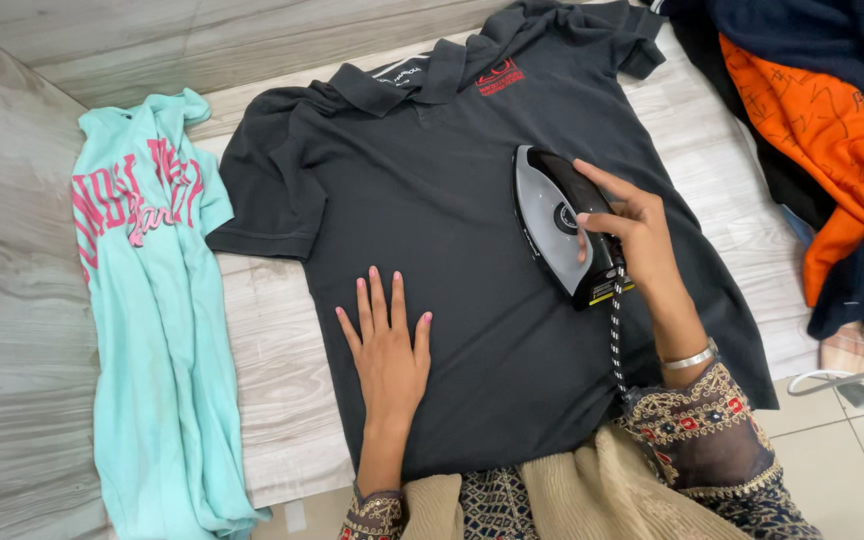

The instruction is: The person irons a dark gray polo shirt on a flat surface, smoothing the fabric with one hand while moving the iron with the other. After finishing the first shirt, they place it aside and begin ironing a navy blue polo shirt in the same manner.

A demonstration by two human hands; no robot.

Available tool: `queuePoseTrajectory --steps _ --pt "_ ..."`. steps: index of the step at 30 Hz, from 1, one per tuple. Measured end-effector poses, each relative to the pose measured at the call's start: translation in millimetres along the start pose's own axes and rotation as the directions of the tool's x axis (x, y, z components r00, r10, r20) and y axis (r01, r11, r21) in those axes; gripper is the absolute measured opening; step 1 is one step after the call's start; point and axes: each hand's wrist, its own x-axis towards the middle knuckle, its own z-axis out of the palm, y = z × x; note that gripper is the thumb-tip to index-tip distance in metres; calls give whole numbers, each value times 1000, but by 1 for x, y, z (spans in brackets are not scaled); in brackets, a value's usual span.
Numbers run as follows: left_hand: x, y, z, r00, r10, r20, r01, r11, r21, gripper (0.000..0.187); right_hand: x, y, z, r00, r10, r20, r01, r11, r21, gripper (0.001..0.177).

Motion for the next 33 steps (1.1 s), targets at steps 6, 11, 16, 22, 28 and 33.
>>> queuePoseTrajectory --steps 6,11,16,22,28,33 --pt "-10 -1 -2 1000 -25 -4 25 1000 1 60 -23 -7 38 998 -13 59 14 1000 -17 68" --pt "-27 -7 -9 997 -80 10 80 996 44 55 -46 -13 95 911 -20 411 46 997 -54 69" --pt "-30 -16 -15 991 -134 0 133 991 32 59 -48 -16 131 860 76 504 9 986 -164 71" --pt "-28 -19 -14 991 -132 3 132 990 51 62 -33 -12 91 953 -28 301 50 997 -66 67" --pt "-29 -21 -9 990 -142 11 141 986 85 64 -16 -9 -16 989 46 -144 -62 992 -106 66" --pt "-33 -19 -9 991 -135 14 133 987 95 67 -26 -3 -67 958 16 -286 -37 997 -66 67"
